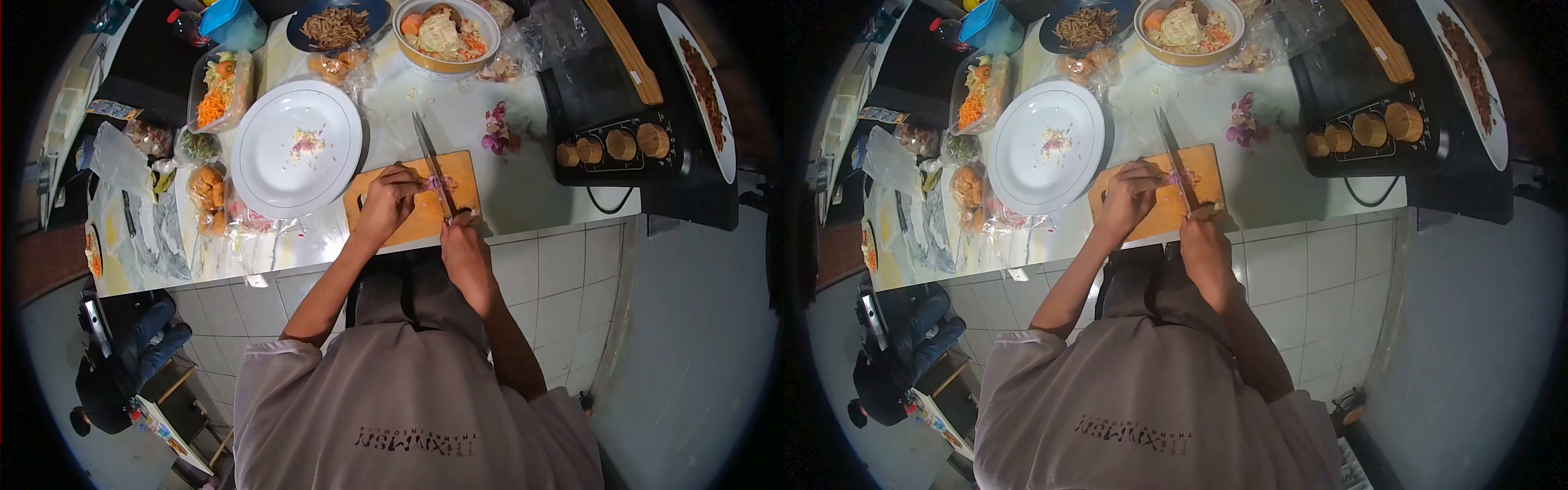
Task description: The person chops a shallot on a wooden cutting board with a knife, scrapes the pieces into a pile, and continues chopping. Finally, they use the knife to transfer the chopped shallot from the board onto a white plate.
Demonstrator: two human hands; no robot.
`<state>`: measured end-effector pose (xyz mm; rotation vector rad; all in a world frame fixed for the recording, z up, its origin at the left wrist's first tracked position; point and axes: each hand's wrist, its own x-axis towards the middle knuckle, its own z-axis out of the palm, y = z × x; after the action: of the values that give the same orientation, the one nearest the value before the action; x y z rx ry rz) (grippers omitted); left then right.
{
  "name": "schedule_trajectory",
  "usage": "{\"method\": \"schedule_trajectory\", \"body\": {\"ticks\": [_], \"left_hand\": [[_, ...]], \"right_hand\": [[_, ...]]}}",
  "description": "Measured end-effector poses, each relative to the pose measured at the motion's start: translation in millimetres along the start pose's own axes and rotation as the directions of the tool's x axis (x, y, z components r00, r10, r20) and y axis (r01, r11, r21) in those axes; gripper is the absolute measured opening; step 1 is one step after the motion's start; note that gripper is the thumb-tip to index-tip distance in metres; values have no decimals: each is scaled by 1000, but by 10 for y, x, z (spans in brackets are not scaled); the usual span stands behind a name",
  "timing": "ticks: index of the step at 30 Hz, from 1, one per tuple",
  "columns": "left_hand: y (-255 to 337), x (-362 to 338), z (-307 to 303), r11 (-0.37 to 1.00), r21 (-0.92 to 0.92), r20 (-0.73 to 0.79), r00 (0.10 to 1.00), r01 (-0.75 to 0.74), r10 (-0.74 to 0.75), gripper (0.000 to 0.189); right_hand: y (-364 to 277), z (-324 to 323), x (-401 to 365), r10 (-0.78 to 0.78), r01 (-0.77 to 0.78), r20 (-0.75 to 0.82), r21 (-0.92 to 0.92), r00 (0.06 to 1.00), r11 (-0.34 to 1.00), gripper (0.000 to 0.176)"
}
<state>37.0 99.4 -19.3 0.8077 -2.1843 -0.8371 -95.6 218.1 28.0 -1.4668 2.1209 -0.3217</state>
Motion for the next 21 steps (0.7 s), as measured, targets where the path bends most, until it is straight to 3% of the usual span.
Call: {"method": "schedule_trajectory", "body": {"ticks": [4, 7, 21], "left_hand": [[24, -3, -8, 1000, -13, -1, 1000, 20, -20, 34], [-4, -25, 15, 1000, -18, -19, 1000, 6, -6, 34], [-47, -30, 15, 999, -31, 7, 999, 36, -36, 36]], "right_hand": [[-110, -153, 46, 29, -26, 77, -34, 997, 999, 25], [-133, -187, 47, 30, -31, 56, 31, 998, 999, 25], [-102, 176, -9, 3, -3, -26, -29, 1000, 1000, 21]]}}
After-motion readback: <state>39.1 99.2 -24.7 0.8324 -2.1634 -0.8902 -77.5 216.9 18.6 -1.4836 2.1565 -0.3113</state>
